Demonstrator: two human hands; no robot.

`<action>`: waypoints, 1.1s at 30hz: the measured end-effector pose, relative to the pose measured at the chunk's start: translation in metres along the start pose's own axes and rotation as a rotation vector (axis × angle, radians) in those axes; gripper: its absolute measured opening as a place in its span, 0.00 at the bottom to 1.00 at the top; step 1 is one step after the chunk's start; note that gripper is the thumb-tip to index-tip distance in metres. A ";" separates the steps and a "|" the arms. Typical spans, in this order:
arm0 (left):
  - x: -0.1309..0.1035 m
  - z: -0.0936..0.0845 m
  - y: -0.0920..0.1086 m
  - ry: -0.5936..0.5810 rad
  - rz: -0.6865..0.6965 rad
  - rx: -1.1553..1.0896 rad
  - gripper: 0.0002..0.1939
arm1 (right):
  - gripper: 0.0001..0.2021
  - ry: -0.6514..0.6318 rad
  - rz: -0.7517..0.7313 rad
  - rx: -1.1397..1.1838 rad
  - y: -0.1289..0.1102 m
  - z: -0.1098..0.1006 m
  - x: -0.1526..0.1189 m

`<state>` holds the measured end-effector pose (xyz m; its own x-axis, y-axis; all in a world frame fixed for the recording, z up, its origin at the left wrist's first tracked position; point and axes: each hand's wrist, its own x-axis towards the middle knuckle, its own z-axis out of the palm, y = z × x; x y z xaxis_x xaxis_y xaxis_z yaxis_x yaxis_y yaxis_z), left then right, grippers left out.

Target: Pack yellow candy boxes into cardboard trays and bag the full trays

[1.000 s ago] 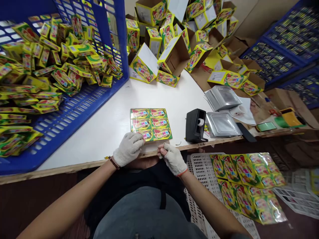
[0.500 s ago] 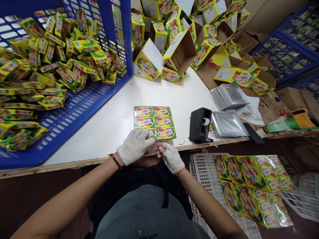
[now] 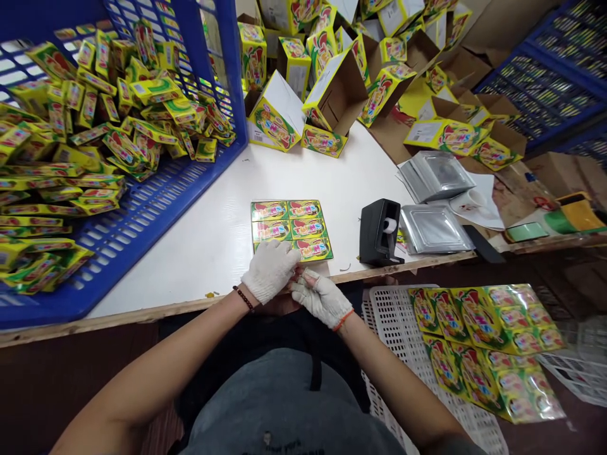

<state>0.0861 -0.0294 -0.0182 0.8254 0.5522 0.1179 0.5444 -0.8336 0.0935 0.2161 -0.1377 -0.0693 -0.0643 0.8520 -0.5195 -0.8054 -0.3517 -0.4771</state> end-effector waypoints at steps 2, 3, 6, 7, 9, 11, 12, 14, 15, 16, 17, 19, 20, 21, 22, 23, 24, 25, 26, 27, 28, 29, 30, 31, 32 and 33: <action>0.001 -0.005 0.002 -0.017 -0.016 0.006 0.06 | 0.16 0.003 0.025 0.044 -0.003 -0.002 -0.006; 0.004 -0.010 0.002 -0.037 -0.007 -0.005 0.07 | 0.15 0.010 0.016 0.060 -0.005 -0.003 -0.009; 0.025 -0.025 -0.016 -0.065 0.021 -0.085 0.11 | 0.14 0.031 -0.040 0.083 -0.016 -0.006 -0.014; 0.035 -0.029 -0.029 -0.027 -0.011 -0.107 0.14 | 0.14 0.043 -0.047 0.076 -0.022 -0.007 -0.013; 0.054 -0.034 -0.060 0.101 -0.149 -0.132 0.20 | 0.12 0.084 -0.051 0.024 -0.037 -0.010 -0.006; 0.063 -0.031 -0.091 0.137 -0.257 -0.201 0.23 | 0.10 0.154 -0.141 -0.136 -0.057 -0.012 0.011; 0.062 -0.026 -0.103 0.104 -0.288 -0.275 0.22 | 0.10 0.196 -0.237 -0.266 -0.069 -0.012 0.021; 0.048 -0.012 -0.113 0.066 -0.330 -0.430 0.22 | 0.12 0.276 -0.473 -0.574 -0.091 -0.008 0.044; 0.037 -0.003 -0.111 0.070 -0.343 -0.490 0.23 | 0.14 0.298 -0.549 -0.665 -0.101 -0.005 0.055; 0.024 0.006 -0.104 0.097 -0.352 -0.525 0.24 | 0.18 0.305 -0.609 -0.759 -0.108 -0.001 0.064; 0.010 0.016 -0.095 0.138 -0.361 -0.539 0.25 | 0.21 0.291 -0.661 -0.888 -0.113 0.003 0.072; -0.015 0.032 -0.073 0.276 -0.377 -0.503 0.25 | 0.23 0.222 -0.784 -1.293 -0.116 0.010 0.079; -0.023 0.039 -0.063 0.346 -0.367 -0.456 0.23 | 0.23 0.185 -0.854 -1.534 -0.115 0.012 0.080; -0.029 0.043 -0.055 0.413 -0.345 -0.398 0.21 | 0.23 0.158 -0.918 -1.756 -0.112 0.012 0.078; -0.031 0.046 -0.050 0.466 -0.307 -0.333 0.19 | 0.22 0.147 -0.972 -1.930 -0.108 0.012 0.075; -0.031 0.047 -0.047 0.502 -0.246 -0.267 0.17 | 0.22 0.152 -1.008 -2.029 -0.104 0.010 0.072; -0.028 0.047 -0.045 0.522 -0.163 -0.207 0.14 | 0.23 0.162 -1.031 -2.088 -0.099 0.008 0.069; -0.024 0.046 -0.045 0.525 -0.062 -0.155 0.12 | 0.23 0.173 -1.046 -2.125 -0.095 0.006 0.066; -0.019 0.043 -0.046 0.510 0.043 -0.111 0.11 | 0.23 0.184 -1.055 -2.146 -0.091 0.004 0.064; -0.013 0.040 -0.046 0.484 0.138 -0.075 0.10 | 0.23 0.198 -1.060 -2.146 -0.086 0.003 0.063; -0.008 0.037 -0.045 0.456 0.213 -0.047 0.10 | 0.23 0.215 -1.062 -2.122 -0.082 0.002 0.062; -0.004 0.034 -0.044 0.431 0.261 -0.026 0.09 | 0.23 0.227 -1.065 -2.070 -0.077 0.001 0.060; -0.001 0.032 -0.043 0.410 0.284 -0.009 0.09 | 0.23 0.220 -1.073 -1.993 -0.074 0.000 0.058; 0.001 0.030 -0.041 0.395 0.289 0.004 0.09 | 0.22 0.185 -1.080 -1.894 -0.071 -0.001 0.054; 0.001 0.030 -0.040 0.388 0.283 0.012 0.09 | 0.21 0.129 -1.082 -1.782 -0.069 -0.004 0.047; 0.000 0.030 -0.039 0.389 0.270 0.019 0.09 | 0.20 0.077 -1.079 -1.663 -0.069 -0.009 0.038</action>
<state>0.0694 0.0033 -0.0512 0.8226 0.2763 0.4970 0.3234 -0.9462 -0.0091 0.2748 -0.0845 -0.0624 0.0450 0.9224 0.3837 0.7625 0.2165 -0.6097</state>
